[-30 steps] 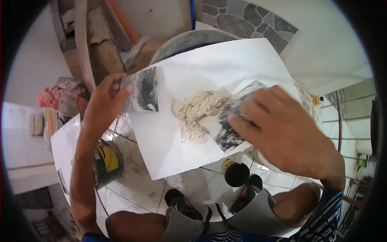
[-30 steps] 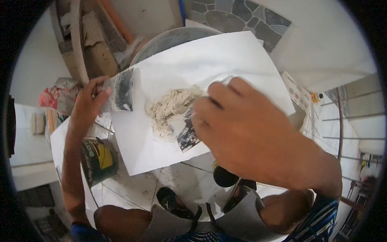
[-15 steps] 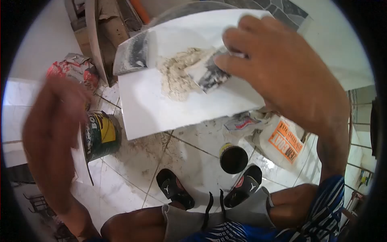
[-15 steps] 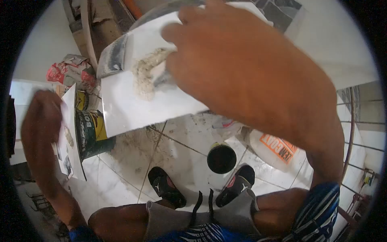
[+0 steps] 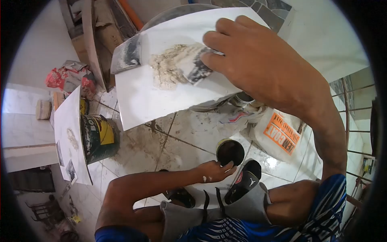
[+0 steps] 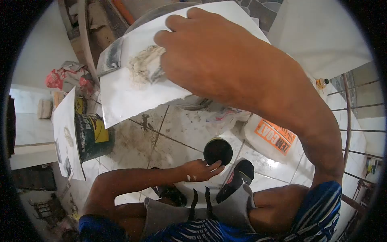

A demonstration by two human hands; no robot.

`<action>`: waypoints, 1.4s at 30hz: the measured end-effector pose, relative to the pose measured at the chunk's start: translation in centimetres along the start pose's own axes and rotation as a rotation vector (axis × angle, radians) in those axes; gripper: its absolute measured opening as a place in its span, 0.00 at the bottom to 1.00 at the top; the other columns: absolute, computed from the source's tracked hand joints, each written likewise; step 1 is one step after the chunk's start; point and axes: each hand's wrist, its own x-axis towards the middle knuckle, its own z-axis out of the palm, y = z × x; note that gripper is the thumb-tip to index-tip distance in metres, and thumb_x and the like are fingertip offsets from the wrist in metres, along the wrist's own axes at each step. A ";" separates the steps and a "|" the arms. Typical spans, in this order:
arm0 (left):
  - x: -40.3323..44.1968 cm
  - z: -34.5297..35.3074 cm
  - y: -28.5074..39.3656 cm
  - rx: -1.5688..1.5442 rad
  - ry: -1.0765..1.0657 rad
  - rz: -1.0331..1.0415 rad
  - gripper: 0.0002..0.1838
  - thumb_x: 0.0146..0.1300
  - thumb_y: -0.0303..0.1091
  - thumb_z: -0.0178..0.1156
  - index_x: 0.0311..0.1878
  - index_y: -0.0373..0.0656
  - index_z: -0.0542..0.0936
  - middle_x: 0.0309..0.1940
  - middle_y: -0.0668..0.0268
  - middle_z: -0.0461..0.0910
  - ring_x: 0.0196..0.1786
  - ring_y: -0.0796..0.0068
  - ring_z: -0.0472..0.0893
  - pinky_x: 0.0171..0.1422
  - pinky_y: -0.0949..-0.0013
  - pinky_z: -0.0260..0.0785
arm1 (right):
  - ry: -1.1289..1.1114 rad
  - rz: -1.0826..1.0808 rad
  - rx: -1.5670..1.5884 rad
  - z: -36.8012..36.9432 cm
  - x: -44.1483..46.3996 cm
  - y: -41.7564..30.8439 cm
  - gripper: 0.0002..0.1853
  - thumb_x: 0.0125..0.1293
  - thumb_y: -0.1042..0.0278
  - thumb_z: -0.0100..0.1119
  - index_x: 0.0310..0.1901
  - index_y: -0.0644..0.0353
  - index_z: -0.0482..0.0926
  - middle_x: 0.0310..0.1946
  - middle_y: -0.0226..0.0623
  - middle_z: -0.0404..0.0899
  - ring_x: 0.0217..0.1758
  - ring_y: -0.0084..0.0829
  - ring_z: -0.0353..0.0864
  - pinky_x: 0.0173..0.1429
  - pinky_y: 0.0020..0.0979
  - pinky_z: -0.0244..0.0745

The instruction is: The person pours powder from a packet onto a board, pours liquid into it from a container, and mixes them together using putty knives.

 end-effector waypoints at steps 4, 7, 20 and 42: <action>0.5 0.5 -1.0 -0.041 0.008 0.026 0.34 0.62 0.33 0.59 0.72 0.38 0.65 0.39 0.54 0.82 0.23 0.61 0.85 0.22 0.61 0.79 | -0.035 0.040 -0.035 -2.4 -0.3 0.3 0.13 0.59 0.72 0.60 0.46 0.60 0.84 0.49 0.36 0.79 0.56 0.37 0.75 0.62 0.35 0.72; 0.2 1.0 -1.4 0.047 -0.011 0.012 0.30 0.62 0.34 0.59 0.68 0.37 0.70 0.36 0.55 0.82 0.24 0.61 0.85 0.22 0.62 0.78 | -0.068 0.002 -0.003 -0.8 -0.7 0.3 0.14 0.59 0.71 0.60 0.47 0.59 0.83 0.49 0.35 0.79 0.56 0.36 0.75 0.62 0.35 0.72; -2.3 0.2 -4.3 0.095 0.056 0.034 0.14 0.61 0.32 0.60 0.49 0.41 0.78 0.35 0.63 0.80 0.31 0.66 0.86 0.30 0.64 0.81 | -0.054 -0.026 0.058 -1.9 0.3 -0.2 0.14 0.60 0.71 0.59 0.47 0.60 0.83 0.46 0.36 0.79 0.56 0.35 0.75 0.62 0.37 0.70; -12.0 -38.3 8.6 0.120 0.207 -0.539 0.18 0.43 0.38 0.76 0.37 0.45 0.82 0.34 0.66 0.81 0.33 0.66 0.82 0.34 0.64 0.75 | 0.071 -0.033 0.162 0.9 -1.1 2.5 0.09 0.58 0.69 0.60 0.39 0.59 0.85 0.44 0.33 0.79 0.54 0.33 0.75 0.60 0.34 0.69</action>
